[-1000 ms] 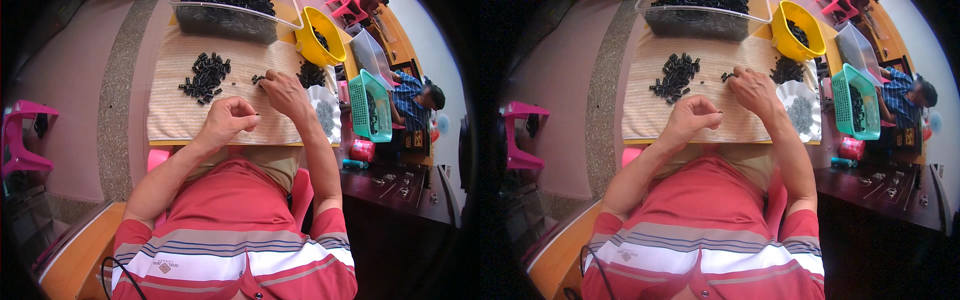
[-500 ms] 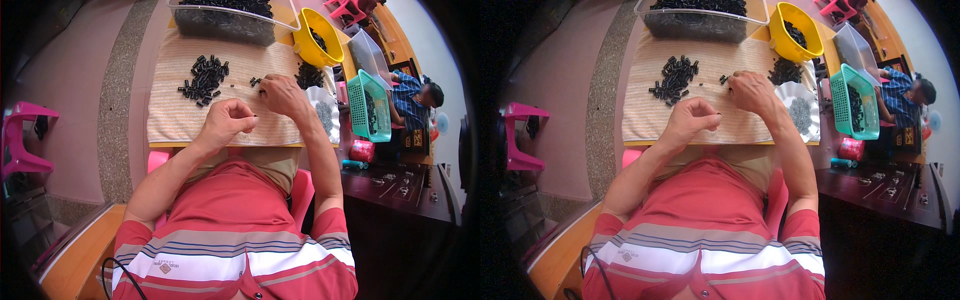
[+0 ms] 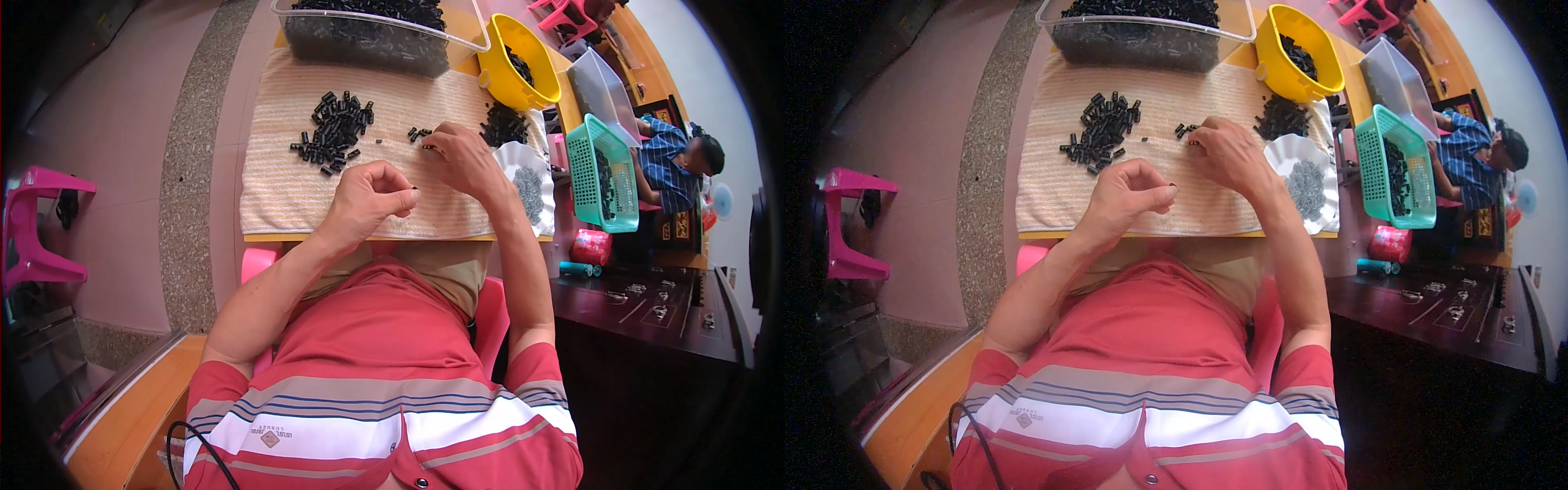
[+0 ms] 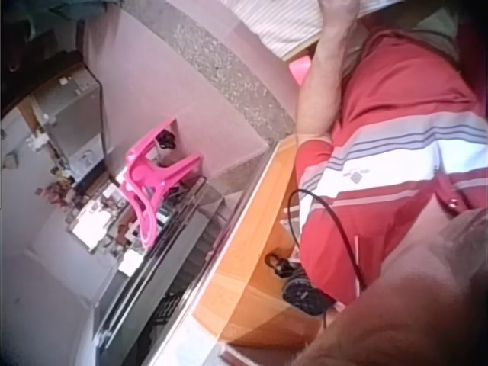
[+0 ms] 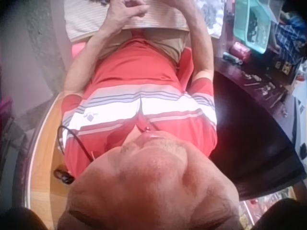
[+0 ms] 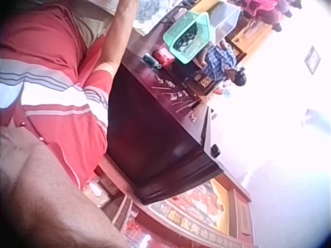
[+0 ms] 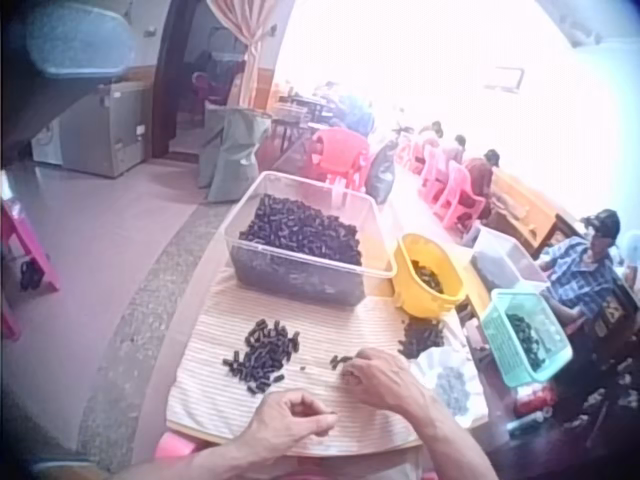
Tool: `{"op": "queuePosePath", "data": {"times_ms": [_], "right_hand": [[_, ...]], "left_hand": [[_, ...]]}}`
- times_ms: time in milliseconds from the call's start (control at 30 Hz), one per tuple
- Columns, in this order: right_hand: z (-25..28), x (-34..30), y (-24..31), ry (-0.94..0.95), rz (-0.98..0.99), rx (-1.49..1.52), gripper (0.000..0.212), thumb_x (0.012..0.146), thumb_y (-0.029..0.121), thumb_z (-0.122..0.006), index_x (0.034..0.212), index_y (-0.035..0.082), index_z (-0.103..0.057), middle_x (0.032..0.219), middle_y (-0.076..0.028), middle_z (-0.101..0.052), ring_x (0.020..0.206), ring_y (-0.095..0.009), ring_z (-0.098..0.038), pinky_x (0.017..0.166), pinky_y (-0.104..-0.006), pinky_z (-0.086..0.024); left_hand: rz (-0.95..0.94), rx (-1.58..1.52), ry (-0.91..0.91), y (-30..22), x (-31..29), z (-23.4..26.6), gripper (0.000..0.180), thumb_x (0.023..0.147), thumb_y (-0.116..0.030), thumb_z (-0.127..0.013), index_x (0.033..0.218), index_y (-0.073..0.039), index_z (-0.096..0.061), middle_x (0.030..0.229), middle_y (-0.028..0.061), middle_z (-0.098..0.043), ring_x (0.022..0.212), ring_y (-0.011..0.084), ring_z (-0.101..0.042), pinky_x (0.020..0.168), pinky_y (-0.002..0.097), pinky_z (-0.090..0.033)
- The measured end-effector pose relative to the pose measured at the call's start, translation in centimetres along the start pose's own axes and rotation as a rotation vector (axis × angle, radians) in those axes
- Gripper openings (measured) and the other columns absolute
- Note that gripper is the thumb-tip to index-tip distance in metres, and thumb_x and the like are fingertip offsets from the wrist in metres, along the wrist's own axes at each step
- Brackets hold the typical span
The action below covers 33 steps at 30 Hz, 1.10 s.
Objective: The person assembles small black plastic parts by inserting small pins into them by hand, then gathers and organizes the plastic components into piles on the cloth.
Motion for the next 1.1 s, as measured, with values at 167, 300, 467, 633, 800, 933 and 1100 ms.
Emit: {"op": "queuePosePath", "data": {"times_ms": [167,300,467,633,800,933,1100], "right_hand": [[0.3,-1.4,-0.1,-0.177,0.08,0.062,0.017,0.088,0.004,-0.065,0.105,0.003,-0.067,0.102,-0.016,-0.066,0.095,-0.037,-0.065,0.084,-0.0444,-0.051],[0.8,-2.4,1.2,-0.224,0.058,0.169,0.017,0.088,-0.002,-0.065,0.104,-0.001,-0.066,0.098,-0.019,-0.067,0.09,-0.038,-0.067,0.079,-0.0411,-0.053],[0.2,-4.2,1.7,-0.164,-0.035,0.565,0.012,0.094,-0.002,-0.063,0.106,-0.003,-0.065,0.095,-0.012,-0.068,0.09,-0.02,-0.07,0.075,-0.0307,-0.055],[-0.8,-5.7,2.4,-0.144,-0.071,0.791,0.009,0.1,0.001,-0.06,0.107,-0.004,-0.064,0.097,-0.007,-0.067,0.091,-0.014,-0.068,0.078,-0.0274,-0.056],[-1.7,-6.3,2.8,-0.187,-0.123,0.976,0.009,0.101,0.003,-0.06,0.105,-0.003,-0.066,0.093,-0.006,-0.068,0.088,-0.013,-0.068,0.082,-0.0276,-0.057],[-1.9,-6.3,2.9,-0.175,-0.136,1.006,0.01,0.102,0.006,-0.061,0.105,-0.002,-0.066,0.091,-0.005,-0.068,0.087,-0.011,-0.066,0.081,-0.0267,-0.055],[-2.1,-6.6,2.7,-0.183,-0.159,1.016,0.012,0.102,0.009,-0.061,0.102,-0.002,-0.066,0.087,-0.004,-0.068,0.084,-0.01,-0.064,0.077,-0.0258,-0.053]], "left_hand": [[-0.005,-0.022,0.004,0.0,0.2,-0.1,0.013,0.088,-0.007,-0.077,0.092,-0.001,-0.067,0.084,0.005,-0.07,0.075,0.0107,-0.066,0.071,0.0256,-0.056],[-0.007,-0.001,-0.024,-0.1,0.1,0.3,0.012,0.088,-0.006,-0.077,0.092,-0.001,-0.067,0.083,0.0053,-0.07,0.074,0.0106,-0.066,0.071,0.0253,-0.056],[-0.004,-0.029,-0.022,0.3,0.2,0.3,0.013,0.088,-0.006,-0.077,0.092,-0.001,-0.066,0.084,0.005,-0.07,0.074,0.0108,-0.067,0.071,0.0256,-0.056],[-0.003,-0.043,0.006,0.3,0.2,-0.1,0.016,0.089,-0.008,-0.078,0.096,-0.001,-0.065,0.088,0.0054,-0.071,0.078,0.0112,-0.068,0.073,0.0265,-0.057],[-0.031,-0.005,0.036,0.3,0.2,-0.3,0.016,0.089,-0.006,-0.077,0.097,-0.001,-0.064,0.09,0.0058,-0.071,0.08,0.0114,-0.068,0.073,0.0262,-0.056],[-0.054,0.013,0.045,0.3,0.2,-0.5,0.016,0.089,-0.004,-0.076,0.097,-0.001,-0.063,0.09,0.0061,-0.071,0.08,0.0111,-0.068,0.073,0.0257,-0.055],[-0.062,0.039,0.044,0.1,0.2,-0.7,0.016,0.089,-0.002,-0.076,0.097,-0.002,-0.062,0.088,0.0056,-0.071,0.08,0.0104,-0.067,0.072,0.0248,-0.054]]}}
Point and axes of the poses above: each hand's wrist, its own x-axis towards the middle knuckle, its own z-axis out of the back of the hand, y = z × x, the point moved 6 cm from there along x, towards the middle knuckle
